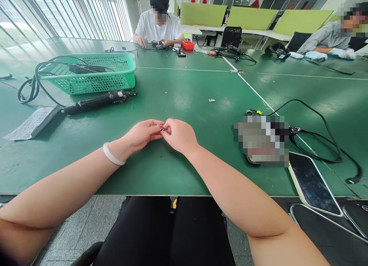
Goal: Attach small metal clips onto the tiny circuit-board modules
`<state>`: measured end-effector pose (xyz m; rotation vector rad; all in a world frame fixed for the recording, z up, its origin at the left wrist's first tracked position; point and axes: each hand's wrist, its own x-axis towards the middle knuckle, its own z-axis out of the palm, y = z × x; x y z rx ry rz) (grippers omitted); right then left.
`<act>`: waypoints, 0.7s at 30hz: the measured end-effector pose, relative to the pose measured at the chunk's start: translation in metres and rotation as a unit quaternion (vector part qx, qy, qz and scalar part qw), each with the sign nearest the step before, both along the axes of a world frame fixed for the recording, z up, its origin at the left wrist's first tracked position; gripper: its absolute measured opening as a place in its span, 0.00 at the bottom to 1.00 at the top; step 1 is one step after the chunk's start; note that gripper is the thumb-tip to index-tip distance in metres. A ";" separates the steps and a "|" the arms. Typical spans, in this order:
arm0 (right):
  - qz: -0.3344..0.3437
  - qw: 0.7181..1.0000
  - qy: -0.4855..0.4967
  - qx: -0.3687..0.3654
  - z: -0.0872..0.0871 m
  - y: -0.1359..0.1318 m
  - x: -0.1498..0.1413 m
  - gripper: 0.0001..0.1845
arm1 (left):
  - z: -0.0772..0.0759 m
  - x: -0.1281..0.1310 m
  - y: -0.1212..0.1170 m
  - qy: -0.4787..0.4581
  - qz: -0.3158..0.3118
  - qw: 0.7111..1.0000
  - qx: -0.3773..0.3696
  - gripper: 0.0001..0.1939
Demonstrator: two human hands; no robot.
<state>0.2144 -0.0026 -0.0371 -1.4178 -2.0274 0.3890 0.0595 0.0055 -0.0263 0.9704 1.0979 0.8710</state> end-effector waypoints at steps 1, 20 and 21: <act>0.010 1.000 0.002 -0.002 -0.001 0.000 0.000 0.05 | 0.000 -0.001 0.000 0.003 -0.002 1.000 -0.002 0.03; 0.107 0.990 0.050 -0.075 -0.001 0.006 0.015 0.20 | 0.018 -0.145 -0.052 0.626 0.034 0.756 0.187 0.16; 0.109 0.990 0.048 -0.075 -0.001 0.006 0.015 0.20 | 0.016 -0.151 -0.055 0.659 0.016 0.726 0.197 0.18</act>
